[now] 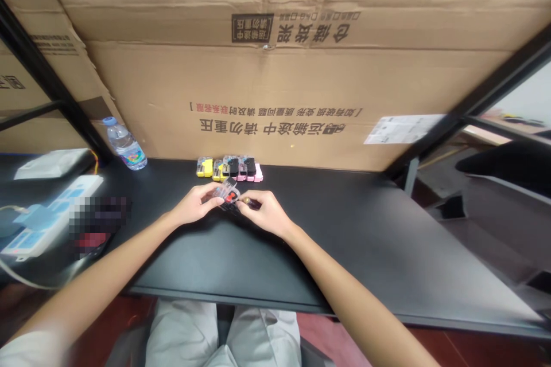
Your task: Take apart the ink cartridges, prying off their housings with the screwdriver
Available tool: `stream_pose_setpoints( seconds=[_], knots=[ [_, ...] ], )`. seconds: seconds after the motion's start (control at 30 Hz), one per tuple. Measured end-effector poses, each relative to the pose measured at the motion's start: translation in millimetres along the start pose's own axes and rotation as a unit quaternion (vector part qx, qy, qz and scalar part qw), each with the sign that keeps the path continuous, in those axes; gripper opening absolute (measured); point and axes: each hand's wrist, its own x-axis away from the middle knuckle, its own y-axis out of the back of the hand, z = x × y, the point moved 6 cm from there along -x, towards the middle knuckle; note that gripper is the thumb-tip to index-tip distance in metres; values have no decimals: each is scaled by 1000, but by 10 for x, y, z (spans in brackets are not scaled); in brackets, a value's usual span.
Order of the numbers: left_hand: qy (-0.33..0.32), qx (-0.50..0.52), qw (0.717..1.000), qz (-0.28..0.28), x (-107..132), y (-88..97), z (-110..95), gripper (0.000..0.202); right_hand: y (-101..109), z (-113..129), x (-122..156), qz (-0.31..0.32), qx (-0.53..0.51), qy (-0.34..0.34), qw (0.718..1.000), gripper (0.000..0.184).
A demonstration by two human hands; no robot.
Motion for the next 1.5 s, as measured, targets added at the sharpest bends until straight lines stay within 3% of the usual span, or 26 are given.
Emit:
stream_pose_setpoints(
  seconds=[0.23, 0.43, 0.57, 0.67, 0.8, 0.93, 1.1, 1.27, 1.4, 1.5],
  knots=[
    [-13, -20, 1000, 2, -6, -11, -13, 35, -2, 78, 17, -55, 47, 33, 997, 37],
    [-15, -19, 1000, -16, -19, 50, 20, 36, 7, 116, 19, -45, 55, 44, 997, 39],
    [11, 11, 997, -75, -51, 281, 133, 46, 172, 0, -29, -16, 72, 43, 996, 38],
    [56, -9, 992, -117, -49, 576, 268, 66, 481, -253, -74, -71, 143, 11, 987, 39],
    [146, -171, 954, -201, 49, 1049, 417, 68, 907, -761, -71, -160, 262, -147, 940, 40],
    [241, -344, 882, -214, 150, 1297, 482, 47, 1050, -969, -71, -187, 260, -177, 931, 41],
    [274, -409, 847, -200, 192, 1333, 473, 41, 1084, -893, -50, -213, 253, -159, 930, 40],
    [286, -454, 823, -187, 213, 1340, 462, 48, 980, -843, -58, -135, 272, -150, 941, 34],
    [255, -525, 790, -191, 210, 1349, 421, 51, 896, -897, -74, -104, 272, -150, 945, 29],
    [177, -536, 805, -182, 153, 1268, 349, 43, 867, -965, -81, -96, 276, -157, 943, 38]
  ],
)
